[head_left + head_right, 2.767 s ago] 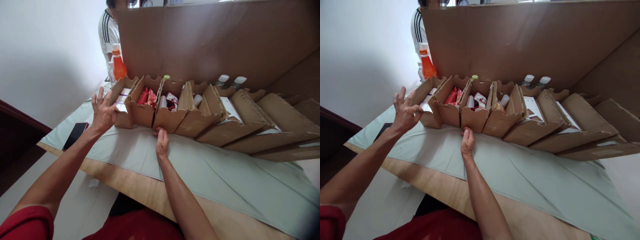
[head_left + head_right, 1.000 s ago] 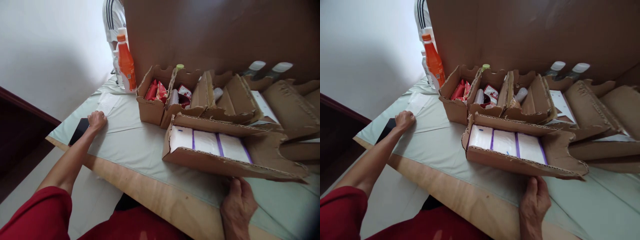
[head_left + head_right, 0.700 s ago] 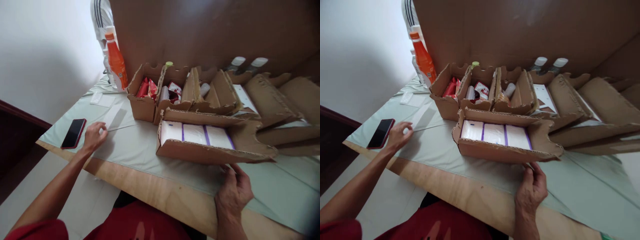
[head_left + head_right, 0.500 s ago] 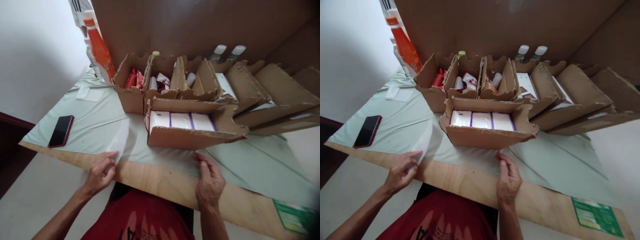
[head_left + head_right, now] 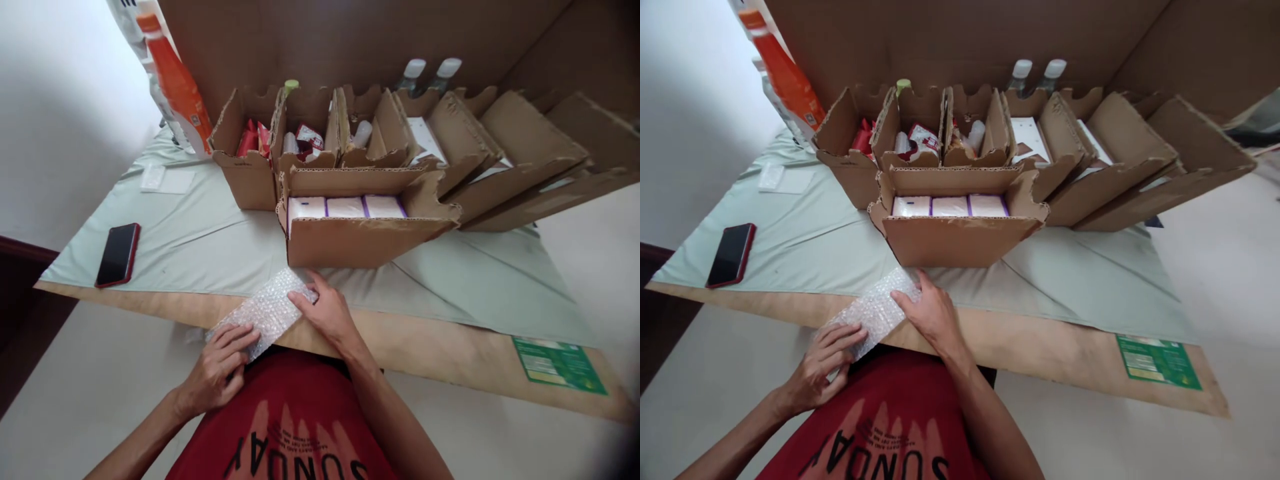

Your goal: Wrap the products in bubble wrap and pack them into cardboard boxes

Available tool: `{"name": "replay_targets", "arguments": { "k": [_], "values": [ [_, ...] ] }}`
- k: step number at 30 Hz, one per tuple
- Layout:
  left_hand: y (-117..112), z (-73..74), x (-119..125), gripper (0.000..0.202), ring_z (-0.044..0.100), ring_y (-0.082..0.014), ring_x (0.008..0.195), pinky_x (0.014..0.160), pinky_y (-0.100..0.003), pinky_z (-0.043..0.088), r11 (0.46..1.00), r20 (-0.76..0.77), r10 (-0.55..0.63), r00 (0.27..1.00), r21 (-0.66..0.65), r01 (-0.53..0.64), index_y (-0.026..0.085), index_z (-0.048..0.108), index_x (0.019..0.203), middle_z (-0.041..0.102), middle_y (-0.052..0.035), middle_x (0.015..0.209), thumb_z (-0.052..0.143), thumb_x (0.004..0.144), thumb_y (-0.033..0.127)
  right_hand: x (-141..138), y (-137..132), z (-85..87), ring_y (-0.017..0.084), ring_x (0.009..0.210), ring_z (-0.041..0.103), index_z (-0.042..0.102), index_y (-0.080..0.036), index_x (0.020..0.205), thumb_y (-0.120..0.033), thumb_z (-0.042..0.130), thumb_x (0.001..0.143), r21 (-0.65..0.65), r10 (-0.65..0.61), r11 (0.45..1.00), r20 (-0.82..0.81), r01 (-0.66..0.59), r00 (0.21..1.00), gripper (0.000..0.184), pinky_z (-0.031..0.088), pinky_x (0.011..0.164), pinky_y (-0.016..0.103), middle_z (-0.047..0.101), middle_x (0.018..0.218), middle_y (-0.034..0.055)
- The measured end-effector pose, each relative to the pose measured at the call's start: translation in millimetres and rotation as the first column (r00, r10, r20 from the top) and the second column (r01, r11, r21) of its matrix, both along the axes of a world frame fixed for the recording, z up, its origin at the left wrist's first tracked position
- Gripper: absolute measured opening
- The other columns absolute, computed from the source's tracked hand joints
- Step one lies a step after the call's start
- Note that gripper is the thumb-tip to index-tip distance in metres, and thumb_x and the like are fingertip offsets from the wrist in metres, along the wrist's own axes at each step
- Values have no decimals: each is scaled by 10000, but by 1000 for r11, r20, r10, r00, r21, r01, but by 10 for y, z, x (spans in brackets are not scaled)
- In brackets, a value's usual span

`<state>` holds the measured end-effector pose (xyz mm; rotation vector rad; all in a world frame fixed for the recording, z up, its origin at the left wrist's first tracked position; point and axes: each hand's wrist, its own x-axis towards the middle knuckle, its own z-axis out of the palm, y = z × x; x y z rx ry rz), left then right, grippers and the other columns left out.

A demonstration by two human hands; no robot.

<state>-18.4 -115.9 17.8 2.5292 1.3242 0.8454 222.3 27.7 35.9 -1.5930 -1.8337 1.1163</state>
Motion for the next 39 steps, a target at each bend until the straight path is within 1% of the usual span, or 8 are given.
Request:
{"name": "replay_targets", "arguments": {
  "k": [6, 11, 14, 18, 22, 27, 33, 39],
  "values": [
    [43, 56, 54, 259, 681, -291, 1282, 1047, -486, 544, 999, -9, 38, 999, 35, -38, 229, 617, 903, 778, -94, 1260, 526, 804, 8, 94, -221, 18, 252, 970, 749, 705, -268, 1285, -338, 593, 917, 104, 10, 995, -111, 2, 994, 391, 581, 883, 385, 792, 1115, 53],
    [441, 105, 286, 284, 632, -312, 1344, 1078, -496, 533, 992, 28, 93, 995, 87, -95, 229, 652, 979, 753, -93, 1302, 567, 816, 12, 710, -425, -50, 237, 934, 742, 725, -234, 1201, -463, 643, 915, 293, -275, 905, -150, 308, 950, 376, 599, 865, 376, 786, 1090, 82],
    [695, 120, 437, 345, 611, -336, 1357, 1108, -550, 507, 990, 83, 132, 988, 42, -136, 227, 654, 1146, 675, -141, 1415, 602, 835, 85, 1101, -449, -178, 281, 970, 723, 707, -189, 1207, -532, 661, 873, 379, -411, 837, -44, 396, 911, 481, 586, 916, 473, 772, 1097, 130],
    [1047, 149, 552, 565, 600, -326, 1358, 1091, -542, 532, 933, 297, 358, 885, -139, -331, 237, 504, 1455, 603, -173, 1479, 641, 907, 239, 1385, -267, -172, 294, 1112, 681, 660, -164, 1279, -548, 648, 892, 449, -448, 791, -38, 416, 893, 545, 541, 999, 524, 722, 1220, 164],
    [1478, 113, 667, 680, 625, -330, 1303, 1043, -526, 553, 874, 477, 481, 736, -331, -356, 221, 445, 1500, 582, -179, 1488, 677, 875, 357, 1383, 257, -37, 302, 1145, 663, 624, -164, 1325, -568, 673, 828, 392, -381, 827, -137, 403, 914, 643, 561, 930, 482, 691, 1311, 177],
    [1859, 47, 767, 402, 709, -236, 934, 809, -359, 592, 882, 543, 448, 710, -398, -253, 207, 612, 1198, 734, -63, 1021, 640, 813, 320, 1267, 798, -22, 265, 898, 682, 654, -144, 1221, -581, 634, 794, 248, -246, 923, -209, 295, 946, 611, 560, 794, 423, 751, 1087, 133],
    [2109, 74, 696, 358, 684, -225, 864, 691, -306, 558, 869, 544, 477, 690, -407, -280, 185, 607, 1135, 703, -52, 962, 586, 803, 317, 1092, 824, -127, 209, 766, 621, 647, -165, 1216, -573, 644, 820, 251, -283, 909, -211, 331, 936, 568, 526, 730, 372, 739, 1038, 95],
    [1925, 64, 643, 539, 652, -298, 1191, 982, -435, 562, 851, 490, 507, 709, -413, -324, 203, 530, 1407, 679, -125, 1305, 597, 886, 322, 1183, 678, -142, 256, 988, 683, 659, -182, 1260, -475, 638, 847, 286, -289, 891, -244, 353, 926, 507, 563, 834, 416, 742, 1173, 126]
  ]
}}
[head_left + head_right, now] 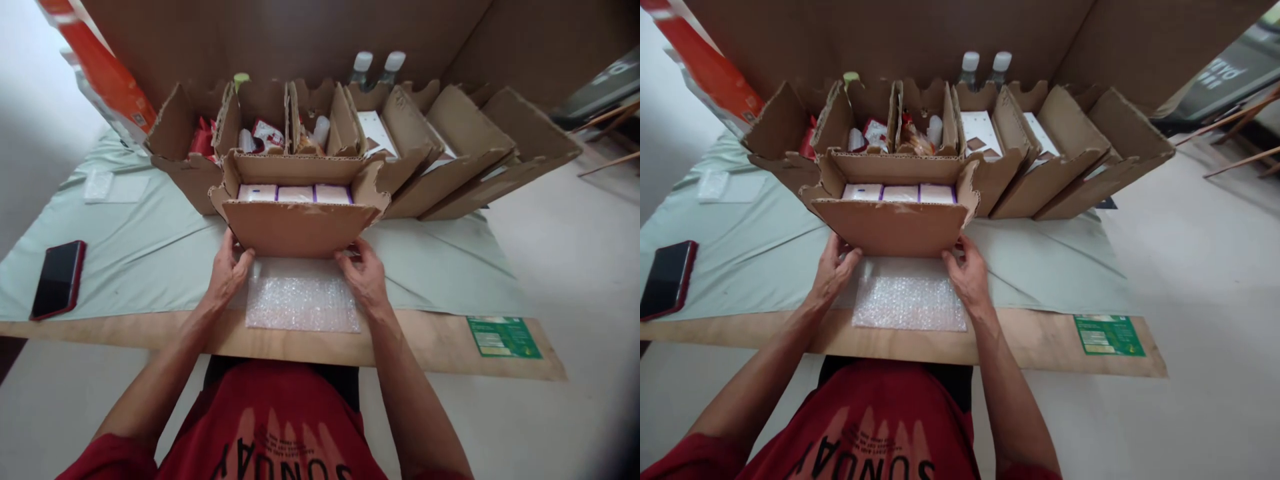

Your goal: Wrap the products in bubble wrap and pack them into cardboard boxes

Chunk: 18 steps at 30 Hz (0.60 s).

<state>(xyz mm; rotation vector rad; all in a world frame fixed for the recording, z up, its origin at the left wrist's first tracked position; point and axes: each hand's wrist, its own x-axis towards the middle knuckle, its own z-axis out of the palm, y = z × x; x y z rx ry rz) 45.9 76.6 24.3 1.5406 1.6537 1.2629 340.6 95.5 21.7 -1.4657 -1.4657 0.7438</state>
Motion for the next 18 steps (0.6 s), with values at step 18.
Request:
{"name": "replay_targets", "arguments": {
  "k": [18],
  "values": [
    [-984, -259, 53, 549, 312, -329, 1587, 1294, -561, 221, 861, -734, -455, 504, -218, 460, 179, 448, 1563, 371, -150, 1693, 444, 1055, 388, 149, -1139, -295, 294, 1415, 547, 626, -167, 1419, -271, 453, 1063, 78, 152, 945, 753, -316, 640, 409, 436, 1108, 467, 629, 1485, 140]
  ]
}}
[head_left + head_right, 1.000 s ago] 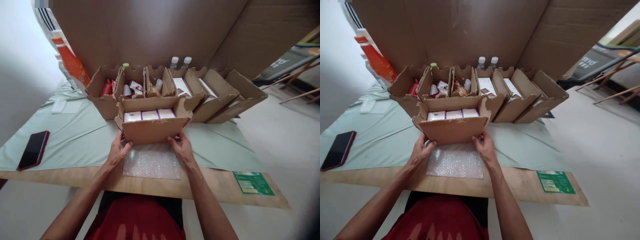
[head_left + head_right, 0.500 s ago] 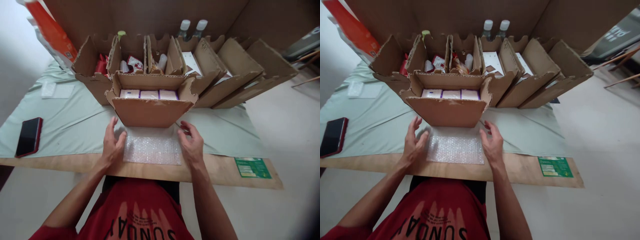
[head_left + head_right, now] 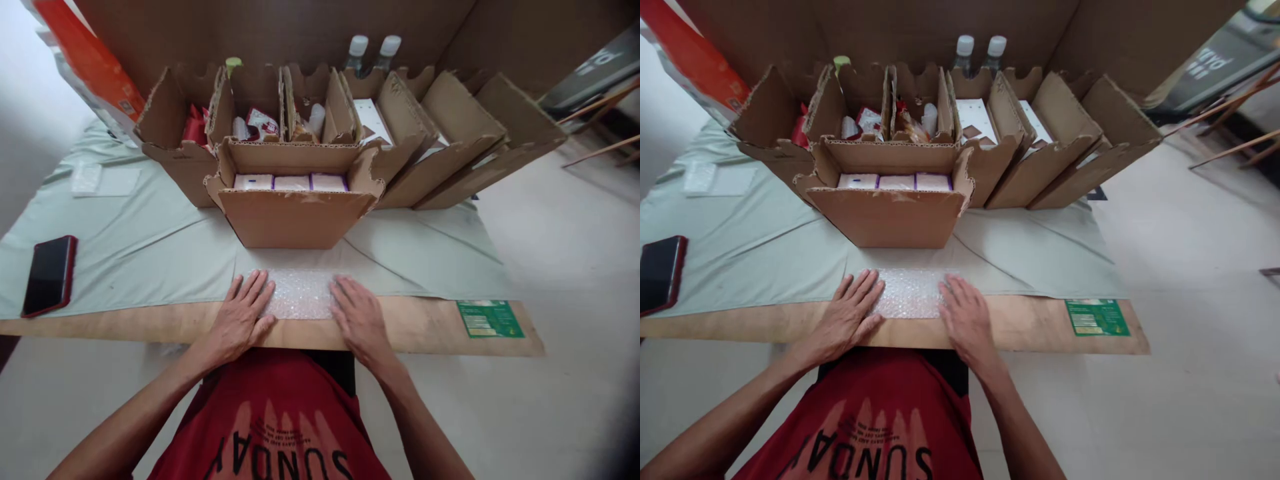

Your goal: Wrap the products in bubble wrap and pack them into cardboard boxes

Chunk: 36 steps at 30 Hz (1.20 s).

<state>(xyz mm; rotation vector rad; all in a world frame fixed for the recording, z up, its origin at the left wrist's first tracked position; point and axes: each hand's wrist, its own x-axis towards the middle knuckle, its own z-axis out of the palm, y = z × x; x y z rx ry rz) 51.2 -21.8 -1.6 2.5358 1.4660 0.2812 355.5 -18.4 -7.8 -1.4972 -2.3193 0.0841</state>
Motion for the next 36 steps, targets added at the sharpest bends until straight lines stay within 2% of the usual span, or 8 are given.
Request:
{"name": "replay_targets", "arguments": {
  "k": [4, 9, 16, 19, 24, 29, 33, 36],
  "values": [
    [174, 143, -57, 434, 439, -318, 1501, 1236, -541, 335, 997, 58, 77, 995, 20, -79, 189, 607, 1419, 537, -142, 1577, 405, 1048, 289, 431, 61, 143, 280, 1234, 667, 721, -188, 1212, -297, 423, 1078, 118, -164, 979, -52, 169, 985, 345, 468, 1005, 436, 761, 1252, 120],
    [565, 345, -5, 447, 597, -384, 1238, 1046, -554, 464, 983, -54, 182, 982, -28, -183, 147, 682, 1302, 688, -197, 1315, 585, 869, 202, 170, 508, 316, 339, 1247, 620, 702, -171, 1259, -251, 553, 953, -87, -62, 994, -23, 59, 998, 349, 461, 1013, 482, 692, 1369, 158],
    [731, 425, 5, 99, 651, -302, 890, 826, -437, 512, 985, -26, 160, 987, -65, -161, 195, 696, 806, 714, -98, 837, 622, 767, 143, 1, 684, 345, 308, 1098, 660, 685, -208, 828, -164, 578, 825, -145, -12, 989, -99, -2, 995, 115, 485, 890, 436, 742, 1219, 125],
    [647, 567, -51, 109, 667, -254, 979, 887, -392, 531, 988, 96, 156, 983, 7, -157, 198, 652, 842, 718, -92, 994, 601, 803, 110, 35, 548, 561, 275, 1117, 665, 646, -230, 878, -164, 544, 884, -74, -5, 997, -179, -8, 984, 122, 475, 911, 421, 749, 1186, 89],
    [425, 686, -176, 146, 667, -265, 1150, 978, -430, 515, 880, 330, -58, 942, 463, -108, 211, 590, 885, 718, -93, 1172, 605, 872, 67, 52, 364, 771, 267, 1240, 644, 611, -239, 950, -63, 529, 884, 240, 119, 970, -290, -48, 950, 205, 456, 1004, 432, 744, 1248, 72],
    [202, 403, -347, 194, 668, -307, 1197, 1031, -514, 505, 968, 210, -166, 964, 222, 118, 198, 614, 1038, 726, -124, 1205, 580, 872, 103, 194, 170, 412, 276, 1193, 685, 677, -217, 1029, -46, 495, 890, 45, 194, 981, -90, -191, 977, 286, 488, 951, 443, 761, 1238, 84],
    [135, 350, -298, 322, 630, -307, 1265, 1090, -539, 494, 980, 348, -52, 936, 196, -19, 198, 596, 1232, 676, -147, 1303, 599, 912, 161, 239, 105, 318, 284, 1218, 672, 689, -208, 1147, -209, 519, 999, 32, 78, 997, -132, -74, 988, 226, 497, 981, 465, 742, 1275, 110],
    [212, 330, -45, 406, 589, -292, 1344, 1114, -503, 502, 960, 367, -50, 929, 274, -56, 201, 583, 1335, 653, -146, 1379, 544, 944, 98, -85, 211, 386, 279, 1250, 652, 691, -205, 1209, -221, 502, 1024, 37, 89, 996, -149, -85, 985, 265, 503, 999, 463, 726, 1315, 120]
  ]
}}
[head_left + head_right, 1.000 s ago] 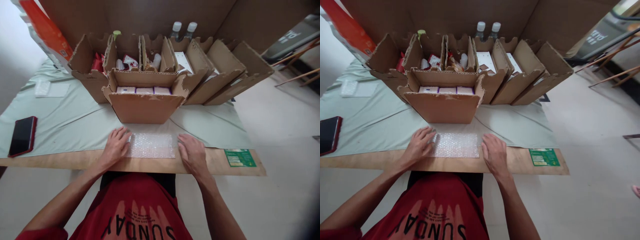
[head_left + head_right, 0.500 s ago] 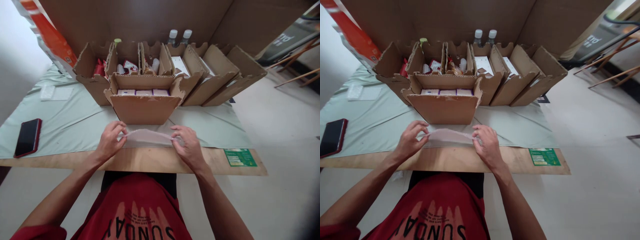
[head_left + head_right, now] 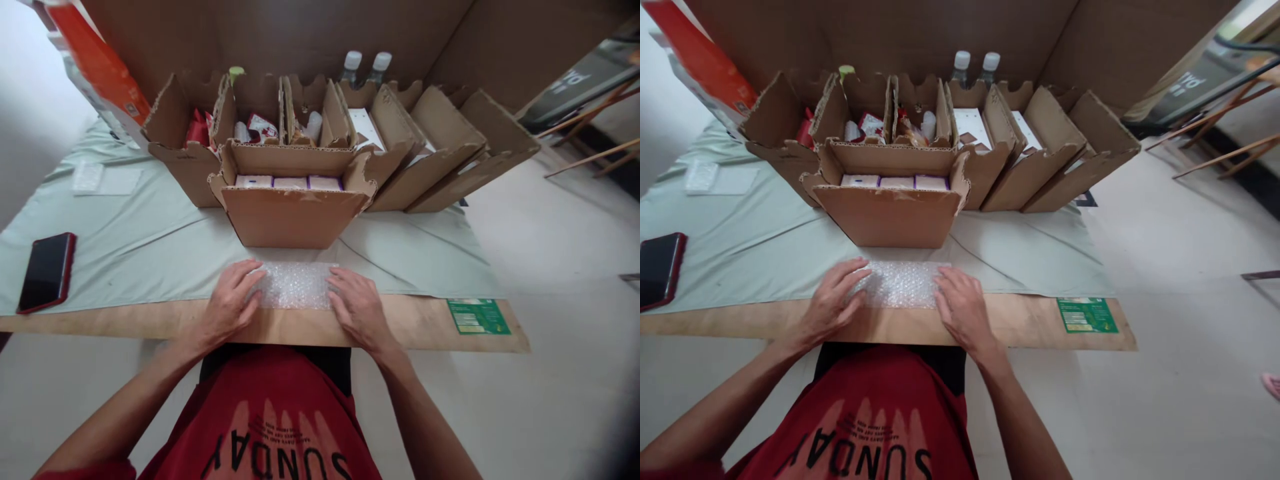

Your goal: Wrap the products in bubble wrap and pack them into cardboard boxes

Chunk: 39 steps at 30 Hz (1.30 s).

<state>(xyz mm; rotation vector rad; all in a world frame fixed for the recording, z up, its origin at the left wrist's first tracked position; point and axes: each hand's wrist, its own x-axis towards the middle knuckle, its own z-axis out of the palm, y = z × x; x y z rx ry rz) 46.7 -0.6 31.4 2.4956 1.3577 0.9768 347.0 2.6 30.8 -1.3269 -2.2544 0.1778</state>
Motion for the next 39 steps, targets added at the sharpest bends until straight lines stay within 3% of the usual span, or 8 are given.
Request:
{"name": "replay_targets", "arguments": {
  "k": [6, 11, 16, 21, 26, 33, 36, 39],
  "values": [
    [152, -341, 253, 502, 511, -351, 1455, 1181, -561, 442, 995, -269, 1, 963, -95, -28, 49, 533, 1456, 584, -237, 1507, 430, 969, 107, -695, 143, -121, 275, 1390, 552, 664, -212, 1347, -161, 519, 1002, -110, 236, 969, 139, -222, 962, 377, 469, 1091, 461, 621, 1491, 123],
    [91, -428, 109, 526, 420, -333, 1531, 1254, -571, 338, 974, -352, -25, 935, -218, -56, 92, 502, 1513, 495, -204, 1603, 435, 1007, 218, -31, -31, -348, 280, 1411, 544, 657, -223, 1377, -232, 482, 1043, -62, -4, 998, 137, 13, 991, 377, 449, 1083, 467, 638, 1478, 113],
    [123, -341, 31, 495, 401, -350, 1534, 1220, -593, 370, 967, -226, 30, 974, -239, -85, 143, 532, 1470, 479, -200, 1612, 483, 987, 243, 459, 8, -285, 301, 1288, 637, 703, -210, 1220, -292, 465, 1036, 65, -297, 954, 66, 293, 953, 312, 471, 1021, 478, 730, 1310, 129],
    [272, -253, -51, 393, 395, -421, 1515, 1183, -647, 380, 946, -211, 237, 948, -171, -274, 147, 650, 1272, 544, -219, 1527, 586, 891, 223, 129, 279, -175, 369, 1346, 566, 660, -151, 1272, -307, 553, 965, -69, -249, 966, 36, 251, 968, 361, 452, 1054, 544, 634, 1437, 207],
    [247, -184, 15, 98, 515, -400, 1409, 1134, -610, 438, 922, -33, 274, 961, -274, -272, 189, 678, 856, 659, -171, 1365, 600, 809, 153, -79, 312, -174, 355, 1247, 631, 681, -183, 892, -264, 558, 929, -199, -225, 957, -62, 209, 972, 152, 482, 1020, 526, 704, 1313, 177],
    [-35, -114, 24, 721, 701, -182, 786, 764, -362, 588, 778, 301, 454, 839, -593, -209, 195, 373, 1558, 758, -97, 1091, 634, 906, 355, 68, 111, -128, 220, 801, 737, 587, -173, 1383, -437, 588, 968, -376, -339, 900, -285, 220, 897, 492, 598, 738, 353, 776, 959, 85],
    [-144, -109, 25, 640, 723, -210, 1005, 891, -384, 581, 723, 401, 476, 783, -685, -89, 223, 512, 1478, 699, -143, 1320, 645, 877, 400, 134, 26, -90, 253, 1029, 746, 540, -223, 1493, -392, 631, 929, -424, -273, 898, -332, 116, 903, 595, 606, 893, 410, 770, 1169, 107],
    [-270, -114, 47, 434, 595, -300, 1370, 1089, -441, 502, 662, 441, 521, 731, -749, -20, 207, 704, 1203, 585, -169, 1511, 653, 843, 442, 159, -85, -97, 276, 1142, 712, 708, -295, 1297, -303, 596, 929, -357, -132, 934, -258, 33, 957, 384, 586, 958, 463, 754, 1243, 77]
  ]
}}
